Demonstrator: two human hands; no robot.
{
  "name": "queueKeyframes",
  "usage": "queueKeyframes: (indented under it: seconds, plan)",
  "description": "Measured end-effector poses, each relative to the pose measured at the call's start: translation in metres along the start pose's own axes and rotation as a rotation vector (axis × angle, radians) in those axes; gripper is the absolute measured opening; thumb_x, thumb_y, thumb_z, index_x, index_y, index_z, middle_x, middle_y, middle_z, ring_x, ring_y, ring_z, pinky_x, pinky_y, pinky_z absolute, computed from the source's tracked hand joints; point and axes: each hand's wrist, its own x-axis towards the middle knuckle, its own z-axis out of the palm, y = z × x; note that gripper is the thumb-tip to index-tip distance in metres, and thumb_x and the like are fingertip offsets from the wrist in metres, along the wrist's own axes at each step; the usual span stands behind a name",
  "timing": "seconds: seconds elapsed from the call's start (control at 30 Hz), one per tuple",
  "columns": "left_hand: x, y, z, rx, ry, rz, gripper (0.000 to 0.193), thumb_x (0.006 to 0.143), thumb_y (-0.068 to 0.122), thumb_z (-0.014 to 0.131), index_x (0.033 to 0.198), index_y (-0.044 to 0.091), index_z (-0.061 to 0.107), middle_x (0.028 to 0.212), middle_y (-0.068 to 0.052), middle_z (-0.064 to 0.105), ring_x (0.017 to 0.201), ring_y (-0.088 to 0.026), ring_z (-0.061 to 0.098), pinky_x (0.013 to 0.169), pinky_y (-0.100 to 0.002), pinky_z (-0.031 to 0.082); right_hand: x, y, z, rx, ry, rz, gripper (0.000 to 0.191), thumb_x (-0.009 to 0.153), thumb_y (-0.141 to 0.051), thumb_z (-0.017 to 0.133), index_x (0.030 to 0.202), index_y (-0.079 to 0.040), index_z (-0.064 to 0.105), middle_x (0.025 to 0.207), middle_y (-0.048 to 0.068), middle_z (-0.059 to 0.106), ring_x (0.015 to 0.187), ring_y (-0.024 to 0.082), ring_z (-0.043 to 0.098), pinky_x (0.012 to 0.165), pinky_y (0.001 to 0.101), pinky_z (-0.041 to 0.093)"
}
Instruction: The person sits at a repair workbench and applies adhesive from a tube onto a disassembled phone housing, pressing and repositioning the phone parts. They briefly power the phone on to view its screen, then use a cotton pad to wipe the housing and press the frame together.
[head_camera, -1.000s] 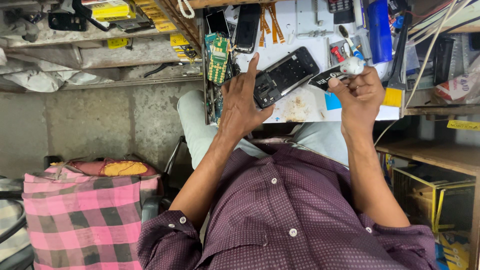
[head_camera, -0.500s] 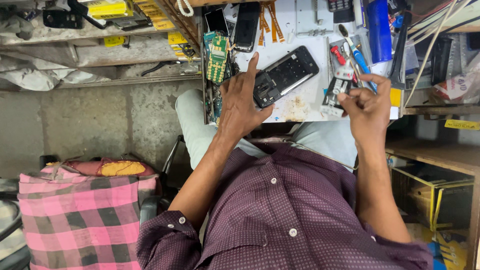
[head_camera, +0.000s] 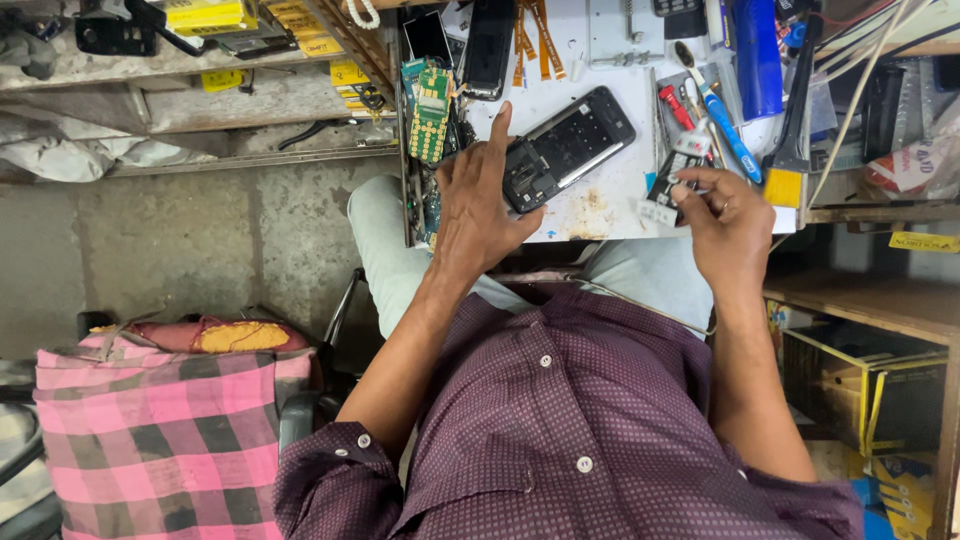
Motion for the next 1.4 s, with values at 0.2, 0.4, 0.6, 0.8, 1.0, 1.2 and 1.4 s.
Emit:
queueKeyframes:
  seconds: [0.2, 0.4, 0.6, 0.8, 1.0, 1.2, 1.4]
  plan:
    - [0.001, 0.000, 0.000, -0.006, 0.019, 0.015, 0.123, 0.069, 0.029, 0.091, 0.164, 0.010, 0.014, 0.125, -0.013, 0.061, 0.120, -0.033, 0.054, 0.109, -0.053, 0.032, 0.009, -0.024, -0.004, -0.463, 0.083, -0.226, 0.023, 0.094, -0.001, 0.083, 0.116, 0.000, 0.077, 0.098, 0.016, 0.066, 0.072, 0.019, 0.063, 0.062, 0.0312, 0.049]
    - [0.000, -0.003, 0.000, -0.007, 0.022, 0.023, 0.123, 0.070, 0.029, 0.091, 0.164, 0.010, 0.014, 0.125, -0.013, 0.061, 0.121, -0.033, 0.055, 0.111, -0.054, 0.032, 0.017, -0.060, -0.003, -0.374, -0.140, -0.439, 0.042, 0.096, -0.006, 0.082, 0.136, -0.006, 0.067, 0.122, 0.013, 0.068, 0.111, 0.027, 0.068, 0.096, 0.0372, 0.055]
    - [0.000, -0.002, 0.002, -0.020, 0.024, 0.008, 0.125, 0.068, 0.029, 0.091, 0.164, 0.011, 0.012, 0.127, -0.015, 0.060, 0.123, -0.035, 0.054, 0.109, -0.056, 0.031, 0.053, -0.083, 0.028, -0.534, -0.607, -0.505, 0.078, 0.078, -0.011, 0.083, 0.148, -0.008, 0.048, 0.146, 0.018, 0.055, 0.140, 0.036, 0.046, 0.114, 0.0494, 0.035]
    - [-0.002, -0.005, -0.001, -0.027, 0.006, -0.023, 0.125, 0.068, 0.028, 0.090, 0.164, 0.011, 0.011, 0.127, -0.015, 0.061, 0.123, -0.036, 0.054, 0.105, -0.055, 0.032, 0.074, -0.096, 0.038, -0.572, -0.659, -0.497, 0.077, 0.079, 0.000, 0.074, 0.150, -0.008, 0.046, 0.151, 0.018, 0.049, 0.141, 0.037, 0.044, 0.115, 0.0491, 0.033]
    - [-0.006, -0.009, 0.001, -0.046, 0.011, -0.018, 0.124, 0.070, 0.027, 0.090, 0.164, 0.011, 0.011, 0.130, -0.015, 0.061, 0.125, -0.035, 0.053, 0.105, -0.054, 0.034, 0.072, -0.085, 0.036, -0.516, -0.482, -0.515, 0.060, 0.093, 0.005, 0.065, 0.149, -0.007, 0.049, 0.149, 0.019, 0.053, 0.137, 0.042, 0.051, 0.114, 0.0461, 0.042]
    - [-0.011, -0.010, 0.005, -0.048, 0.044, -0.013, 0.126, 0.070, 0.026, 0.091, 0.164, 0.010, 0.009, 0.138, -0.014, 0.061, 0.128, -0.036, 0.052, 0.107, -0.054, 0.033, 0.071, -0.064, 0.044, -0.519, -0.416, -0.515, 0.056, 0.096, 0.007, 0.062, 0.149, -0.006, 0.050, 0.144, 0.021, 0.057, 0.131, 0.043, 0.054, 0.108, 0.0501, 0.043]
    - [-0.016, -0.009, 0.008, -0.042, 0.039, -0.037, 0.129, 0.069, 0.026, 0.093, 0.164, 0.009, 0.008, 0.138, -0.014, 0.062, 0.127, -0.035, 0.053, 0.107, -0.055, 0.033, 0.068, -0.055, 0.050, -0.514, -0.399, -0.557, 0.056, 0.095, 0.007, 0.062, 0.148, -0.007, 0.051, 0.142, 0.022, 0.058, 0.132, 0.043, 0.055, 0.108, 0.0509, 0.044]
